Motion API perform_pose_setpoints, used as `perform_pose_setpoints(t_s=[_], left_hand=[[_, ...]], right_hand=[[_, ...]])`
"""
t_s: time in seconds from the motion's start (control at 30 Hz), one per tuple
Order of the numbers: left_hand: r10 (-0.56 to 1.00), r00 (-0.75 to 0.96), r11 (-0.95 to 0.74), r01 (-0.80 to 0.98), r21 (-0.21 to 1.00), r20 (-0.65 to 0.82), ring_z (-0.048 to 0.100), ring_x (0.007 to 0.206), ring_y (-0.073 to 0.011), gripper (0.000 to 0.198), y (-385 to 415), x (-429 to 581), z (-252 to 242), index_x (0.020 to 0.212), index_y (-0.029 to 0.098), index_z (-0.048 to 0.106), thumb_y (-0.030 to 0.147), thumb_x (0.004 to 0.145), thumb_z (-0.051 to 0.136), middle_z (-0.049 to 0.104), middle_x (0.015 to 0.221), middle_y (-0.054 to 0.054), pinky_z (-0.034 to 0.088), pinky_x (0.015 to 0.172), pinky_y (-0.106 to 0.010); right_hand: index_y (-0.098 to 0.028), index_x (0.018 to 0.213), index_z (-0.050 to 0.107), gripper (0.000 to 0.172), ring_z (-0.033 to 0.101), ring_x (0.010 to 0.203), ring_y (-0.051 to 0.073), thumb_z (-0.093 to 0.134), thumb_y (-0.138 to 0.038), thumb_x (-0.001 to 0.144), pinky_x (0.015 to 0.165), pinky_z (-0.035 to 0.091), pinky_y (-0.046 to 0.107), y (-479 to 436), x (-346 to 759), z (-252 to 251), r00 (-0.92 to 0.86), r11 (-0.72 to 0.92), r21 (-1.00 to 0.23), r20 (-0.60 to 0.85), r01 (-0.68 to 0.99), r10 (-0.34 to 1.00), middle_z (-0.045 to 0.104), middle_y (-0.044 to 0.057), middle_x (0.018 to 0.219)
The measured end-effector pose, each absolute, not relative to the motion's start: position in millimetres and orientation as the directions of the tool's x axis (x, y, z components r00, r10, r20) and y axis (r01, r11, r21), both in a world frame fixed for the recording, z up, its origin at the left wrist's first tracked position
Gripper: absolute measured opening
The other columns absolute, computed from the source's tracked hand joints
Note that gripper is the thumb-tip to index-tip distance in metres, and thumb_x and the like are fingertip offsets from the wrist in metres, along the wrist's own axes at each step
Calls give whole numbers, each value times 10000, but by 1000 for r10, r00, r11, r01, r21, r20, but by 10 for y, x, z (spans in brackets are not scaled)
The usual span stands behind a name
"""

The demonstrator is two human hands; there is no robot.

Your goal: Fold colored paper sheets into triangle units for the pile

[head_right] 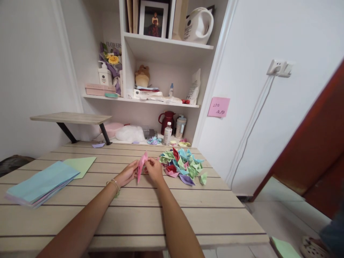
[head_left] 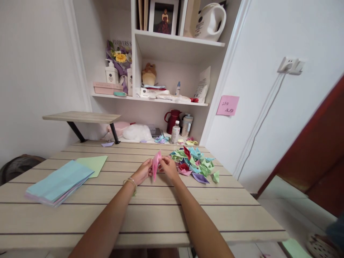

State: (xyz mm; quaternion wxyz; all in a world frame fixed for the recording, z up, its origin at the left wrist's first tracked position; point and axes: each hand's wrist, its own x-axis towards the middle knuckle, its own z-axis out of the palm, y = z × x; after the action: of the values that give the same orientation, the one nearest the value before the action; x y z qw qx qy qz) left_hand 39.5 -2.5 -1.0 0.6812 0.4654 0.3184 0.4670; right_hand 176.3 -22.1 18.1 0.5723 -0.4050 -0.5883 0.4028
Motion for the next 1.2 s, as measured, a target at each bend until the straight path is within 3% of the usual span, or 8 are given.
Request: perform_pose_setpoints(t_s=[0.3, 0.5, 0.7, 0.83, 1.0, 1.2], left_hand=[[959, 283, 65, -325, 944, 31, 418, 415, -39, 298, -12, 384, -11, 721, 136, 533, 379, 616, 670, 451, 480, 63, 344, 444, -157], [964, 264, 83, -392, 916, 26, 494, 500, -61, 256, 14, 365, -13, 741, 120, 581, 323, 623, 681, 522, 542, 19, 432, 551, -199], [963, 269, 108, -456, 883, 22, 483, 486, -48, 198, 54, 326, -18, 687, 116, 593, 280, 628, 686, 534, 536, 21, 423, 518, -168], [952, 305, 142, -462, 875, 6, 523, 531, -64, 186, 48, 318, -11, 707, 110, 604, 273, 651, 672, 579, 592, -11, 446, 551, -178], [937, 349, 186, -447, 875, -20, 567, 603, -91, 177, 28, 324, 1, 741, 98, 618, 258, 674, 656, 632, 700, -60, 474, 625, -210], [928, 371, 221, -456, 862, -42, 595, 669, -117, 170, 7, 324, 28, 785, 104, 631, 247, 693, 641, 650, 745, -75, 488, 684, -230]], right_hand=[[-151, 835, 613, 257, 599, 640, 178, 547, -307, 642, 453, 493, 250, -158, 1841, 162, 41, 327, -945, 326, -4, 944, 629, 48, 753], [-161, 867, 611, 320, 601, 671, 170, 633, -333, 599, 504, 492, 243, -190, 1861, 216, -92, 265, -957, 276, -113, 957, 641, 54, 766], [-170, 825, 615, 262, 596, 655, 154, 612, -307, 601, 550, 507, 268, -237, 1862, 247, -212, 191, -968, 224, -164, 951, 631, 28, 729], [-149, 784, 615, 214, 573, 599, 143, 561, -247, 602, 515, 487, 249, -218, 1850, 216, -161, 288, -955, 296, -68, 942, 618, 20, 706], [-150, 701, 618, 159, 542, 590, 142, 489, -191, 617, 519, 440, 225, -178, 1819, 158, -74, 474, -864, 469, 170, 880, 608, -5, 654], [-146, 669, 632, 155, 520, 578, 132, 487, -199, 654, 538, 410, 215, -161, 1803, 119, -18, 510, -798, 533, 321, 846, 603, -12, 613]])
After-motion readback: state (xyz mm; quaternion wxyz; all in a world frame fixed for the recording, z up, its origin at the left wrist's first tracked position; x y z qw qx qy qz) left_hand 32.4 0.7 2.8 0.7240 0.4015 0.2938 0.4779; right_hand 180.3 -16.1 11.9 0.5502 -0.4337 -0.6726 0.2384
